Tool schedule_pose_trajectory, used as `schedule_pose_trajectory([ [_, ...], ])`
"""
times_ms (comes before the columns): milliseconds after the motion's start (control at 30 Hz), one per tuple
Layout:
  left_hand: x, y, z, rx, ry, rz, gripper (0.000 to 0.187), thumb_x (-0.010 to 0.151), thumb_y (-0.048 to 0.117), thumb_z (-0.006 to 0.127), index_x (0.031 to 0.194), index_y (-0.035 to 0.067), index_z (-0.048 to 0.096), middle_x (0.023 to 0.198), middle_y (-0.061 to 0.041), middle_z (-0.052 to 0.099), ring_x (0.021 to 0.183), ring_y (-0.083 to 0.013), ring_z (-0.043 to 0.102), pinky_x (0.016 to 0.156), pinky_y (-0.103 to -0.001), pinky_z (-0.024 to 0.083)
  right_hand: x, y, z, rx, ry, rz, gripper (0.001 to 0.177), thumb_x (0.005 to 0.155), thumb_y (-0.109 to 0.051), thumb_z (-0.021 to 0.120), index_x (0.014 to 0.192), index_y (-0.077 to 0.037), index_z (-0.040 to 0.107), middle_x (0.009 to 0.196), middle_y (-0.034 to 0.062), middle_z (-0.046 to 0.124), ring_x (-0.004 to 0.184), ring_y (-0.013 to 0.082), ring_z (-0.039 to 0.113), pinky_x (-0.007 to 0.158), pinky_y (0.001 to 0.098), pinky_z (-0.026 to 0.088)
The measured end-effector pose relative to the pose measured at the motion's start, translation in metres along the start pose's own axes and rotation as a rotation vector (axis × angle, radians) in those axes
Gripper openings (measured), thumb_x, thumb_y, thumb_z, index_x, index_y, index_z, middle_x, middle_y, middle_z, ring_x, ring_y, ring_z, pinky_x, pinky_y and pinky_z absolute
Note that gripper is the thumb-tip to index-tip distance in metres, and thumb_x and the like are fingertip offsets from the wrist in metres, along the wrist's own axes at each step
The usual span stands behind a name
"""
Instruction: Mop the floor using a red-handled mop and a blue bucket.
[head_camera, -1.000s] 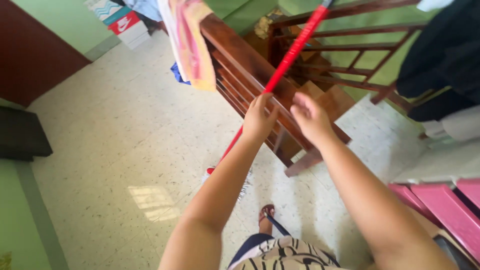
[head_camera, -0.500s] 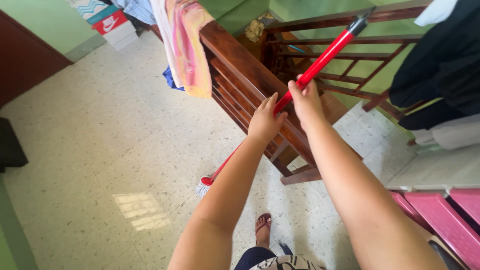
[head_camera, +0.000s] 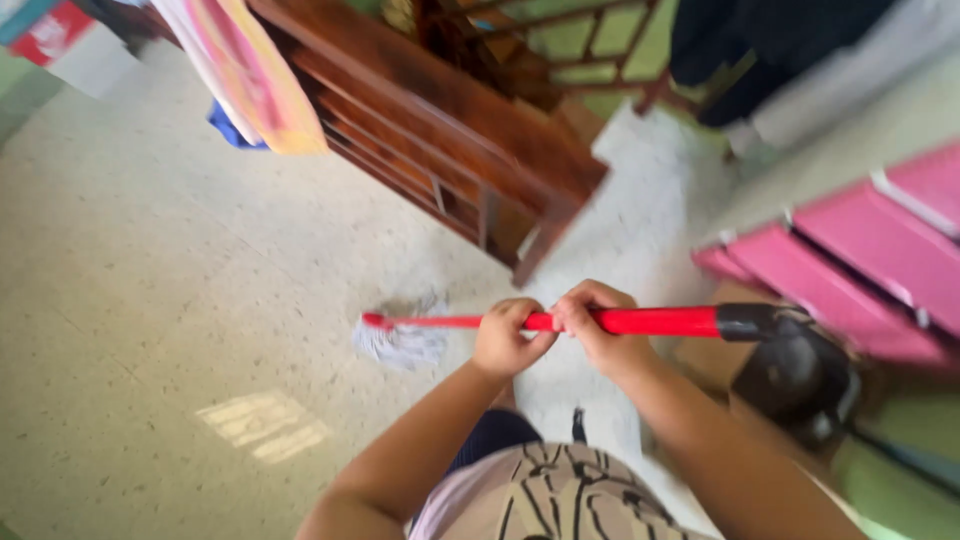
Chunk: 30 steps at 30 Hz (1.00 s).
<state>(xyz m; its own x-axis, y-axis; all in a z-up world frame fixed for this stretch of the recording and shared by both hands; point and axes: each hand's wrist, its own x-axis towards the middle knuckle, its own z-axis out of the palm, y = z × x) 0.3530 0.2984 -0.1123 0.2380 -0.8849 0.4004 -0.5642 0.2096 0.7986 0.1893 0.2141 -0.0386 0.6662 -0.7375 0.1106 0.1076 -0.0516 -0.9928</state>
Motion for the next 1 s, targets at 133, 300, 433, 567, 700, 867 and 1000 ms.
schedule_pose_trajectory([
  [133, -0.052, 0.047, 0.046, 0.006, -0.137, 0.01, 0.032, 0.074, 0.039, 0.086, 0.075, 0.012, 0.069, 0.065, -0.012, 0.065, 0.064, -0.0348, 0.066, 0.06, -0.046, 0.053, -0.114, -0.023, -0.008, -0.23, 0.251, 0.062, 0.02, 0.108, -0.018, 0.058, 0.093, -0.005, 0.06, 0.086, 0.0046, 0.071, 0.082, 0.0115, 0.068, 0.081, 0.0291, 0.058],
  [300, -0.125, 0.145, 0.127, -0.171, -0.328, 0.056, 0.029, 0.072, 0.042, 0.081, 0.084, 0.017, 0.072, 0.07, -0.009, 0.068, 0.065, -0.0317, 0.068, 0.062, -0.044, 0.056, -0.269, -0.082, -0.029, -0.331, 0.645, 0.075, 0.016, 0.111, -0.016, 0.063, 0.102, -0.003, 0.059, 0.092, 0.0083, 0.069, 0.089, 0.0167, 0.071, 0.088, 0.0338, 0.059],
  [433, -0.167, 0.229, 0.187, -0.318, -0.501, 0.2, 0.034, 0.069, 0.05, 0.078, 0.085, 0.021, 0.072, 0.075, -0.005, 0.071, 0.068, -0.0281, 0.071, 0.064, -0.044, 0.056, -0.382, -0.133, -0.046, -0.181, 0.804, -0.034, 0.022, 0.111, -0.029, 0.07, 0.118, -0.011, 0.058, 0.102, 0.0048, 0.064, 0.1, 0.0191, 0.067, 0.104, 0.0425, 0.055],
  [567, -0.202, 0.294, 0.227, -0.442, -0.657, 0.291, 0.03, 0.074, 0.05, 0.075, 0.075, 0.021, 0.07, 0.072, -0.003, 0.071, 0.069, -0.0265, 0.071, 0.065, -0.042, 0.055, -0.489, -0.142, -0.058, -0.066, 0.857, -0.197, 0.027, 0.111, -0.037, 0.07, 0.111, -0.013, 0.057, 0.098, 0.0036, 0.059, 0.095, 0.0193, 0.062, 0.104, 0.0448, 0.052],
  [700, -0.247, 0.304, 0.249, -0.553, -0.91, 0.416, 0.029, 0.076, 0.05, 0.076, 0.075, 0.022, 0.069, 0.066, 0.0, 0.067, 0.063, -0.0223, 0.069, 0.061, -0.039, 0.052, -0.57, -0.119, -0.043, 0.045, 1.034, -0.375, 0.043, 0.119, -0.041, 0.061, 0.089, -0.013, 0.048, 0.077, 0.0038, 0.048, 0.074, 0.0195, 0.054, 0.09, 0.0426, 0.047],
  [867, -0.274, 0.265, 0.262, -0.566, -1.066, 0.557, 0.033, 0.076, 0.05, 0.077, 0.064, 0.023, 0.063, 0.062, 0.005, 0.063, 0.059, -0.0175, 0.065, 0.058, -0.037, 0.049, -0.548, -0.105, 0.02, -0.158, 1.076, -0.383, 0.045, 0.118, -0.04, 0.056, 0.081, -0.018, 0.045, 0.062, 0.0023, 0.049, 0.066, 0.0165, 0.055, 0.082, 0.0399, 0.049],
  [1000, -0.255, 0.248, 0.25, -0.523, -1.131, 0.604, 0.032, 0.076, 0.05, 0.077, 0.067, 0.023, 0.064, 0.063, 0.004, 0.063, 0.059, -0.0183, 0.064, 0.058, -0.038, 0.049, -0.519, -0.092, 0.034, -0.1, 1.037, -0.502, 0.029, 0.108, -0.038, 0.065, 0.097, -0.015, 0.052, 0.08, 0.0005, 0.053, 0.079, 0.0162, 0.055, 0.085, 0.0356, 0.046],
])
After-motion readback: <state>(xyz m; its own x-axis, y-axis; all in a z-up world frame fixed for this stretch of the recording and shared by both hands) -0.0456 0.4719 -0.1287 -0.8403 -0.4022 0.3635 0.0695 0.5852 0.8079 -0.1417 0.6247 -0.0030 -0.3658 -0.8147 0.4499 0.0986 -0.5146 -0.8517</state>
